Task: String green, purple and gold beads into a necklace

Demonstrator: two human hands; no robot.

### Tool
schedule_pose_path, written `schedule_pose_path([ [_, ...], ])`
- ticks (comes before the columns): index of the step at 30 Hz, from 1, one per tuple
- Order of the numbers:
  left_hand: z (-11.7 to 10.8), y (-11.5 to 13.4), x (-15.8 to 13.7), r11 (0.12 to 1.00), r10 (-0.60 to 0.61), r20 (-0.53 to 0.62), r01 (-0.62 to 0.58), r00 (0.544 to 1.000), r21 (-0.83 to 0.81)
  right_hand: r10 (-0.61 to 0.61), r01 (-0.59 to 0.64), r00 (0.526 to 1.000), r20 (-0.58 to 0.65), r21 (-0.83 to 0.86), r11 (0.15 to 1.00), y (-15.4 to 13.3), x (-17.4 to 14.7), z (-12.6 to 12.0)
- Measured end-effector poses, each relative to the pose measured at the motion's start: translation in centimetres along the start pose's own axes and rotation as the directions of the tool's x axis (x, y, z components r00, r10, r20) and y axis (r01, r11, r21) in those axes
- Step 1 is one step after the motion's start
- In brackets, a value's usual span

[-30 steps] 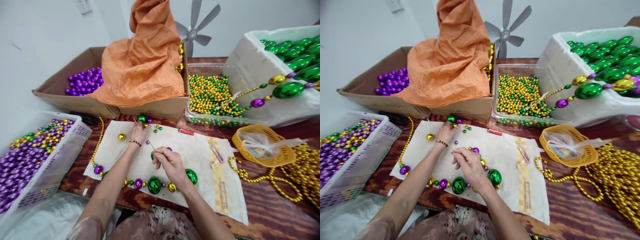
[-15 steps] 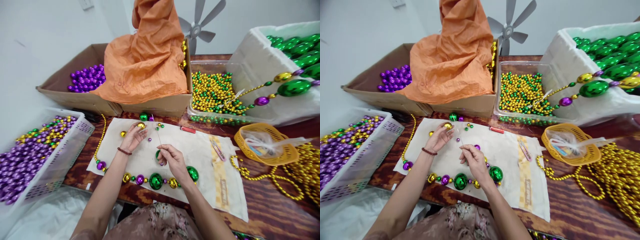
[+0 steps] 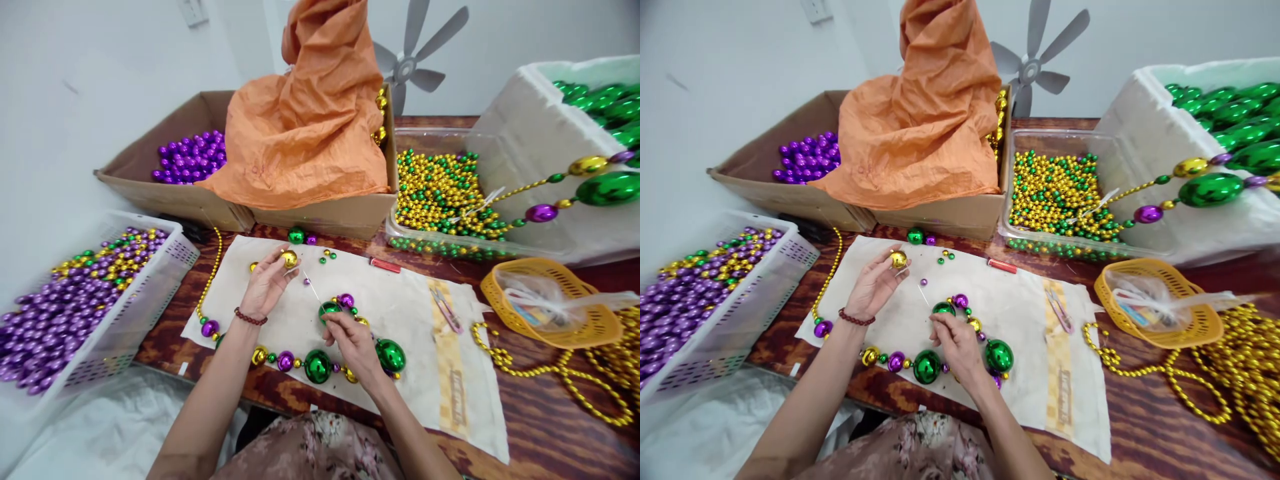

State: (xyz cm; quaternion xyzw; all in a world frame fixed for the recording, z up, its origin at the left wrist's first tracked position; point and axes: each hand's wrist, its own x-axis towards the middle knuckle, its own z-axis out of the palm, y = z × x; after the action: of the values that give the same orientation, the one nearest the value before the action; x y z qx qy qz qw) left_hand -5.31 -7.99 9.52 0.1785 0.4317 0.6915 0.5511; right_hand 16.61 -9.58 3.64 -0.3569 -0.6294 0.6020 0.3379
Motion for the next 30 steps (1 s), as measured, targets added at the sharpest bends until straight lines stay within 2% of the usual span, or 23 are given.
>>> schedule_pose_path([
  [8, 0.4, 0.4, -0.2, 0.996, -0.044, 0.004, 0.044, 0.999, -0.083, -0.019, 0.021, 0.999, 0.029, -0.08, 0.997, 0.3, -0.4, 0.1],
  [21, 0.2, 0.0, -0.3, 0.998, -0.069, 0.025, 0.069, 0.997, 0.005, 0.024, -0.021, 0.999, 0.034, -0.084, 0.996, 0.4, -0.2, 0.3],
  [30, 1.5, -0.6, -2.1, 0.999, -0.036, 0.05, 0.034, 0.998, 0.027, 0.008, -0.008, 1.0, -0.004, -0.054, 0.999, -0.2, 0.7, 1.4],
])
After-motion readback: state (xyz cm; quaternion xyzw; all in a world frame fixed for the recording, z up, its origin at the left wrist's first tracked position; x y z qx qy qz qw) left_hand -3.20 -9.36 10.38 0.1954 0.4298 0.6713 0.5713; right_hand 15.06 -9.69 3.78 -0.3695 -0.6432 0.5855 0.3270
